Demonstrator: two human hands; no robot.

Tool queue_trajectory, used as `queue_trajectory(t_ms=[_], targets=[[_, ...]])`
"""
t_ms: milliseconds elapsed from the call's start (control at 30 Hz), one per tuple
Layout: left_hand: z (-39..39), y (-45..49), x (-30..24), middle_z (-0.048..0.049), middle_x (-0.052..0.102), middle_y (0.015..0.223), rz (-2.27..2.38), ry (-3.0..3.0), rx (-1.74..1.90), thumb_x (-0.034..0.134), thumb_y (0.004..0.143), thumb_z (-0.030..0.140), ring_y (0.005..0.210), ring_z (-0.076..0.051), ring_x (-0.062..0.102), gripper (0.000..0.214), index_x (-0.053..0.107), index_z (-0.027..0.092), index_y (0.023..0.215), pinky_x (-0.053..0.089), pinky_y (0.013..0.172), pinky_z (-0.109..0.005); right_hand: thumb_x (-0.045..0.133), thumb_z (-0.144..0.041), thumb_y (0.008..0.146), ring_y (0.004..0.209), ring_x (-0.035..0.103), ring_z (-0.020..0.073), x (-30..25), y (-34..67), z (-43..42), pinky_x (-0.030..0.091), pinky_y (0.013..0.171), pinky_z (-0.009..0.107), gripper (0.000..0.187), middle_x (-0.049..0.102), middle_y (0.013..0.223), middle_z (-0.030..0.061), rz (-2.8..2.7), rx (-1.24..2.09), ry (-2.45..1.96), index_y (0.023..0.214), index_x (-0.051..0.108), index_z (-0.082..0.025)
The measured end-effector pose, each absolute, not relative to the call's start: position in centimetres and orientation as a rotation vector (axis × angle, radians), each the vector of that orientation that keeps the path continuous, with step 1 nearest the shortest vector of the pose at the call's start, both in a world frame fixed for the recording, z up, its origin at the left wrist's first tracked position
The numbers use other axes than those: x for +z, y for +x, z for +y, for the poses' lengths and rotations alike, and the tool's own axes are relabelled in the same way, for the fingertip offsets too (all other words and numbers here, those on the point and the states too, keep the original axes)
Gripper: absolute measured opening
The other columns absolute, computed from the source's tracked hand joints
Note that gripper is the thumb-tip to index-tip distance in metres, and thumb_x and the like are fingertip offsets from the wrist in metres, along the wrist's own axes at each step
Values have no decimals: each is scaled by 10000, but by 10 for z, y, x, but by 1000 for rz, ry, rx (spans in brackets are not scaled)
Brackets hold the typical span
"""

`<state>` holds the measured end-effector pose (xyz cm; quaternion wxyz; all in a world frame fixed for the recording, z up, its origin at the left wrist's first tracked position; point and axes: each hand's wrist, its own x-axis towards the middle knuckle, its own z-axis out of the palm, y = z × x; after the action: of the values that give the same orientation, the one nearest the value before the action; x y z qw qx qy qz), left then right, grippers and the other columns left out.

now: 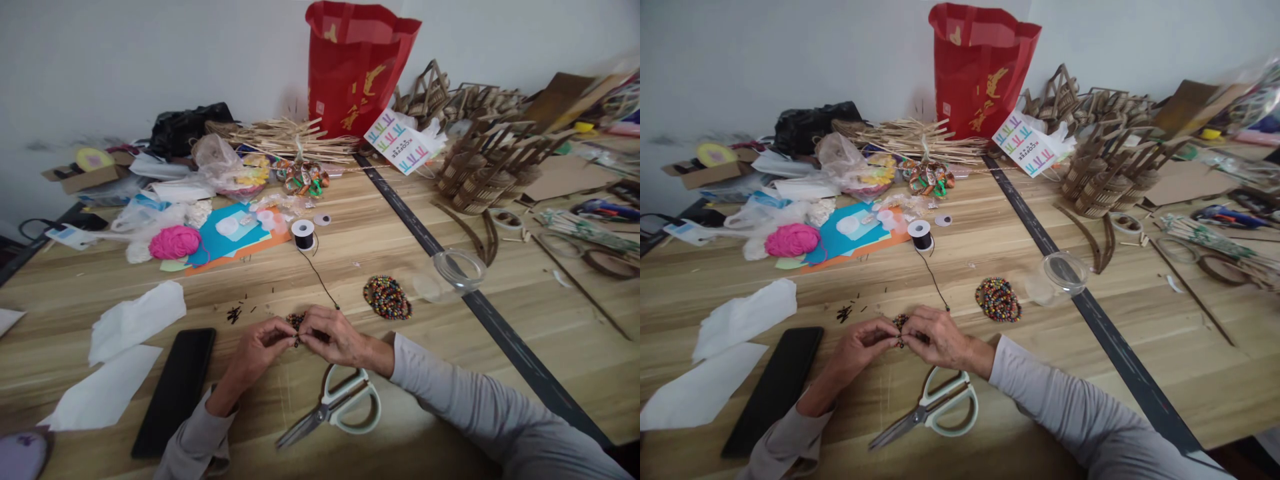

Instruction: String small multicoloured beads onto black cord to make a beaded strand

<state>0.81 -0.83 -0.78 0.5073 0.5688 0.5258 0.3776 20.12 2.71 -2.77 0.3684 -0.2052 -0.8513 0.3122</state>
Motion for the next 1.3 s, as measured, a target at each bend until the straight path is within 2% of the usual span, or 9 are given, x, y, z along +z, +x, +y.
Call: queue_trajectory(t_ms=[1300], targets=[[-8,6,-7,-24,682,684,1257,1415,880,714,669,183,662,-162,636,51,685,154,699,518,626,-250,483,-179,929,748,563,163,-23,201,28,460,680,262,149,594,768,60,-2184,816,-506,804,562,-159]])
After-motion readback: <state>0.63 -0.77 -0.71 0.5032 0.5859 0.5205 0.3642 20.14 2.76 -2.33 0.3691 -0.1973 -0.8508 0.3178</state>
